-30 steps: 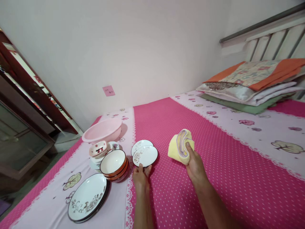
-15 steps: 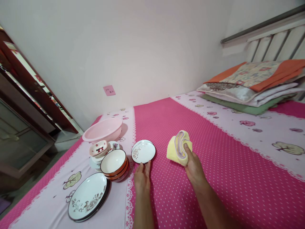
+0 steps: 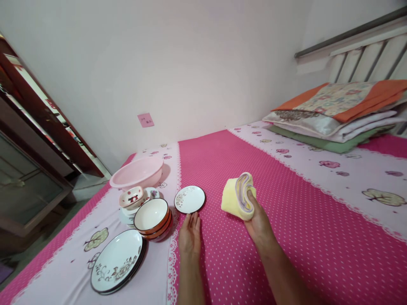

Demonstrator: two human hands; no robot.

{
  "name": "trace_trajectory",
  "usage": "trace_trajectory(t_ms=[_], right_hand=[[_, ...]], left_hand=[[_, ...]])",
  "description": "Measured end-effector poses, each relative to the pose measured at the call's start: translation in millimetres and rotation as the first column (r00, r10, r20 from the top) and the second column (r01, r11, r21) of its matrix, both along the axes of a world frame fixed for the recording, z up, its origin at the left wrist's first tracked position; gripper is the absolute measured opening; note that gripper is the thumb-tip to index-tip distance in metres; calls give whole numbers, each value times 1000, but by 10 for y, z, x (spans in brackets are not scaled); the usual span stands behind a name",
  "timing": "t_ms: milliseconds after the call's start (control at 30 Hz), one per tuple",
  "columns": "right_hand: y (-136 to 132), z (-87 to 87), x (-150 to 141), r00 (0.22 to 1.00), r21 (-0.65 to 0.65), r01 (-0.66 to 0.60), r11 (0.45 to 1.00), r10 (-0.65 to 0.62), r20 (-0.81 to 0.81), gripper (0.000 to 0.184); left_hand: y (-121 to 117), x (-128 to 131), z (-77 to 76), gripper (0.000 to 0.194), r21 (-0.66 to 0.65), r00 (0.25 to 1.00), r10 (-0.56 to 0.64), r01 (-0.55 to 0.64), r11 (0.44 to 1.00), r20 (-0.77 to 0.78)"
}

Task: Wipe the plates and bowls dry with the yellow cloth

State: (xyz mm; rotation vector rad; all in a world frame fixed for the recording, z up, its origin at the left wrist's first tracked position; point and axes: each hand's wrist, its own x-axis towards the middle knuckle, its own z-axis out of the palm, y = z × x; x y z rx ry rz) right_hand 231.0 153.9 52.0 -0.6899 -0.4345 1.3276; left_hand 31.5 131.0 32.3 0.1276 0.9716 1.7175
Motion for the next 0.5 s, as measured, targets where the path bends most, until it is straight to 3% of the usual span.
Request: trace_trajectory(t_ms=[267, 400, 500], right_hand=[[-41, 118, 39, 950, 170, -105, 980, 150, -275, 41], [-98, 156, 45, 938, 167, -146, 975, 190, -291, 48], [-141, 159, -7, 948, 195, -192, 962, 233, -216, 51]], left_hand=[[-41, 38, 67, 12, -69, 998, -63, 61, 996, -26], [-30, 23, 30, 13, -108, 994, -72, 63, 992, -82], [-71, 18, 32, 30, -104, 986, -100, 86, 991, -134]])
